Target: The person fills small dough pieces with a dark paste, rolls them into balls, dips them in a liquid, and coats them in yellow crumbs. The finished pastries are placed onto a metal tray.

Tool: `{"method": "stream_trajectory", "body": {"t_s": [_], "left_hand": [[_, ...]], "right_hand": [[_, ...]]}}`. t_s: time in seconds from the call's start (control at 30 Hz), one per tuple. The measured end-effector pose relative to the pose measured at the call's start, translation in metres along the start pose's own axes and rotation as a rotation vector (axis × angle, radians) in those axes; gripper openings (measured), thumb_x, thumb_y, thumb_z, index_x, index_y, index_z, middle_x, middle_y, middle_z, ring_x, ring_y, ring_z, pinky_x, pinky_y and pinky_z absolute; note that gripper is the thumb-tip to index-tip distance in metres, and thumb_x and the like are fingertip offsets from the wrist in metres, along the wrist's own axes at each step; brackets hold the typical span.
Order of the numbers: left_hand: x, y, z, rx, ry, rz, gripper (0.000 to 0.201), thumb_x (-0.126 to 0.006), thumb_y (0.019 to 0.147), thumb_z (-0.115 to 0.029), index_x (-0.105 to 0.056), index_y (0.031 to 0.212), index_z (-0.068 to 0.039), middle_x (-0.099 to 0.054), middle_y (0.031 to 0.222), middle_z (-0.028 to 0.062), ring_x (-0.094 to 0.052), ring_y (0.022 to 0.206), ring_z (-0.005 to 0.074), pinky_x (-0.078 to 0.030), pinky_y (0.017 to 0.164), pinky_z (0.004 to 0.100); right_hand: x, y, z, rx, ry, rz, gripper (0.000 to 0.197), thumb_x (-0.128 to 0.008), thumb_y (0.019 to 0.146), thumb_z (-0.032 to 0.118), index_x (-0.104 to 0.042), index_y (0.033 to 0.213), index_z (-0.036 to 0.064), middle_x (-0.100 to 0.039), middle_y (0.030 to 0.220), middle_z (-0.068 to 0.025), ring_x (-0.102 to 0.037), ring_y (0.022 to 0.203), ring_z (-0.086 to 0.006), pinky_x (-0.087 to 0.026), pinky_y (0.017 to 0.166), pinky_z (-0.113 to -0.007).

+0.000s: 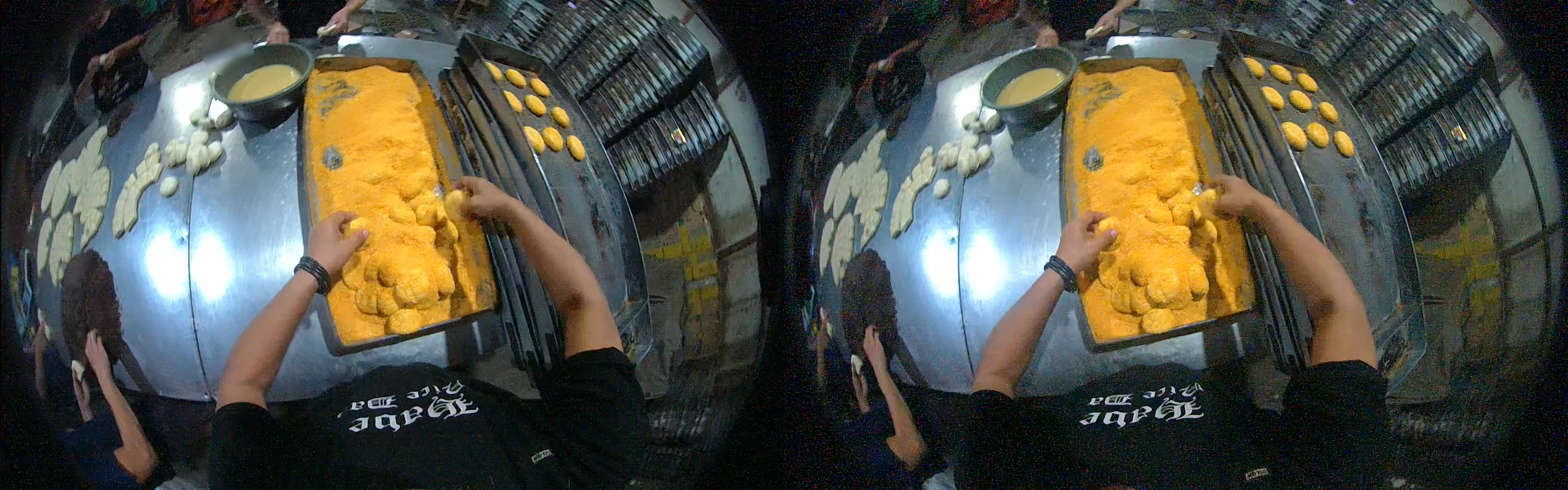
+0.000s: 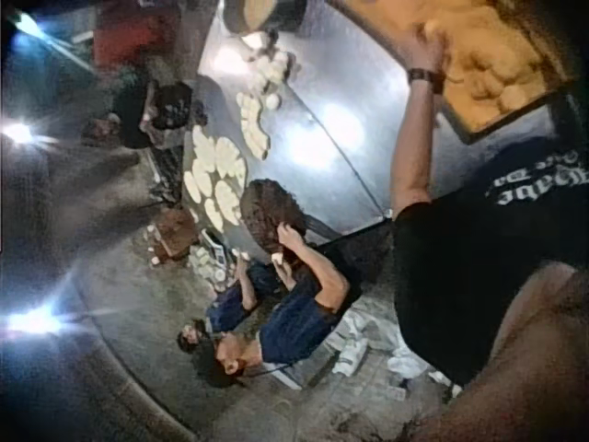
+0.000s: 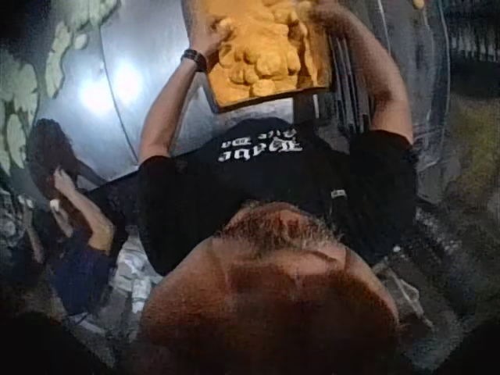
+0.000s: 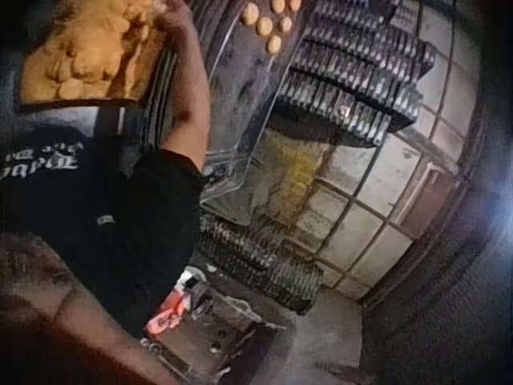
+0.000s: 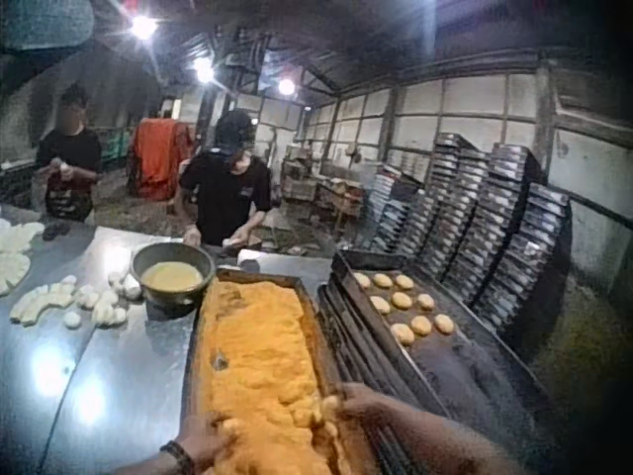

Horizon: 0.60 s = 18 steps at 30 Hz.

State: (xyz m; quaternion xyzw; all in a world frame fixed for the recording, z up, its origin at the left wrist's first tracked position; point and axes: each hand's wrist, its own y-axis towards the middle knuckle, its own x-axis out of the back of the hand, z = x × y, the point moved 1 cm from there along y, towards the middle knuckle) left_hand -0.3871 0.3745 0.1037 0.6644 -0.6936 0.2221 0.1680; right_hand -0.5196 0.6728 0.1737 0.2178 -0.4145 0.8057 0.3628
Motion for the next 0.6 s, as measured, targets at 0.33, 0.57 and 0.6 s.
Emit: {"method": "stream_trajectory", "body": {"t_s": [0.33,0.57,0.6], "left_hand": [[-0.016,0.049,-0.212,0.102,-0.911,0.456,0.027,-0.061,0.087,-0.019,-0.051,0.107,-0.003,-0.063,0.096,0.01,-0.065,0.079,0.0186,-0.058,0.068,0.0367],[-0.117,0.11,-0.306,-0.122,-0.742,0.549,0.035,-0.062,0.087,-0.023,-0.053,0.113,-0.003,-0.063,0.098,0.0065,-0.063,0.086,0.0142,-0.054,0.072,0.0291],[-0.134,0.122,-0.311,-0.235,-0.609,0.38,0.038,-0.063,0.087,-0.024,-0.052,0.115,-0.002,-0.063,0.099,0.0067,-0.063,0.085,0.0142,-0.054,0.073,0.0281]], "right_hand": [[0.115,-0.144,-0.022,0.349,0.971,0.001,0.048,-0.07,0.074,0.012,-0.05,0.117,0.0056,-0.06,0.1,-0.0042,-0.062,0.086,-0.0145,-0.054,0.073,-0.029],[0.189,-0.143,-0.145,0.132,0.799,-0.277,0.045,-0.064,0.081,0.013,-0.046,0.122,0.0048,-0.06,0.106,-0.006,-0.061,0.093,-0.017,-0.053,0.078,-0.034],[0.194,-0.139,-0.15,0.074,0.788,-0.322,0.046,-0.064,0.081,0.014,-0.046,0.123,0.0058,-0.059,0.108,-0.0061,-0.061,0.094,-0.0176,-0.052,0.079,-0.034]]}}
